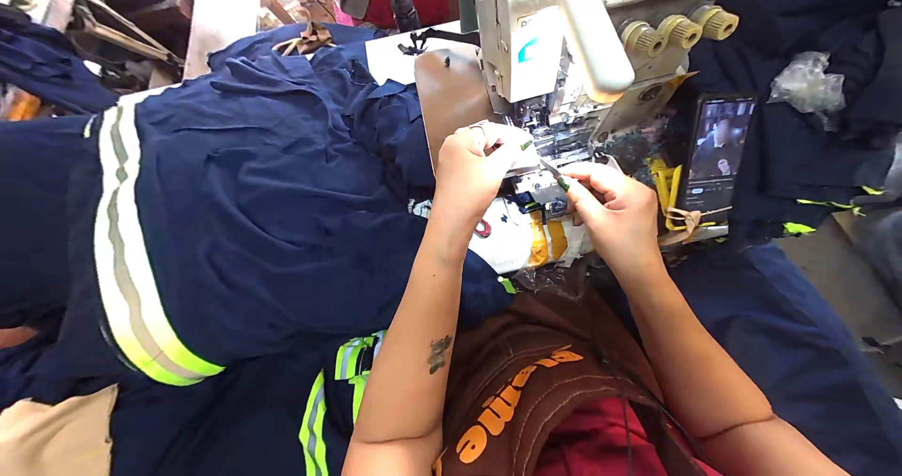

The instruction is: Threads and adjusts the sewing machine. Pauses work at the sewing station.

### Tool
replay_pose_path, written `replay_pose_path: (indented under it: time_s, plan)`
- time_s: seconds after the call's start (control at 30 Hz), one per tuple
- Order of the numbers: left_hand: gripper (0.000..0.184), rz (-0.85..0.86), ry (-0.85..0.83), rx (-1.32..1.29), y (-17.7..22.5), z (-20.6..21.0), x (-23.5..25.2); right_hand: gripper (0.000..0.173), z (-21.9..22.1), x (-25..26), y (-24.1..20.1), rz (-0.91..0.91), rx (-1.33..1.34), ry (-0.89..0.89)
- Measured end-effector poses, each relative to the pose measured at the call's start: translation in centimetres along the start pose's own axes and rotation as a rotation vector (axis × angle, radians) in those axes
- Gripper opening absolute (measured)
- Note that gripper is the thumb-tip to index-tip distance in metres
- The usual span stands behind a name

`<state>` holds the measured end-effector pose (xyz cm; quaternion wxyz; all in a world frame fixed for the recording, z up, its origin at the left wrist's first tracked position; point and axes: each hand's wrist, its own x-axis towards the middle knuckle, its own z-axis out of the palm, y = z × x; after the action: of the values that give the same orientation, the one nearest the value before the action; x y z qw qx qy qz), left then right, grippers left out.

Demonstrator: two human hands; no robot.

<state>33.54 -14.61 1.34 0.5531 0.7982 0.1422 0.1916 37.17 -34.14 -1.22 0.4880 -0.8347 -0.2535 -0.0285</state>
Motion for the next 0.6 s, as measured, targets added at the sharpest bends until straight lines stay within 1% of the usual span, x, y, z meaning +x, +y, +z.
replay_pose_path:
  time_s: [0.07, 0.17, 0.27, 0.37, 0.5, 0.6]
  plan:
    - [0.003, -0.013, 0.017, 0.007, 0.0, 0.2, 0.3, 0.019, -0.1, 0.0, -0.2, 0.001, -0.028, -0.013]
    - [0.007, -0.036, -0.007, -0.008, 0.1, 0.2, 0.6, 0.019, -0.5, 0.1, -0.3, -0.008, -0.102, -0.038]
    - [0.011, -0.085, -0.042, -0.113, 0.3, -0.1, 0.6, 0.018, -1.6, 0.2, -0.5, -0.047, -0.158, -0.050]
    - [0.010, -0.120, -0.059, -0.179, 0.4, -0.2, 0.7, 0.016, -2.3, 0.5, -0.9, -0.104, -0.158, -0.029]
    - [0.011, -0.104, -0.087, -0.115, 0.0, -0.4, 1.0, 0.013, -2.7, 0.9, -1.6, -0.128, -0.207, -0.037]
    - [0.014, -0.059, -0.118, -0.087, -0.1, -0.5, 0.9, 0.013, -2.4, 1.2, -1.6, -0.150, -0.246, -0.037]
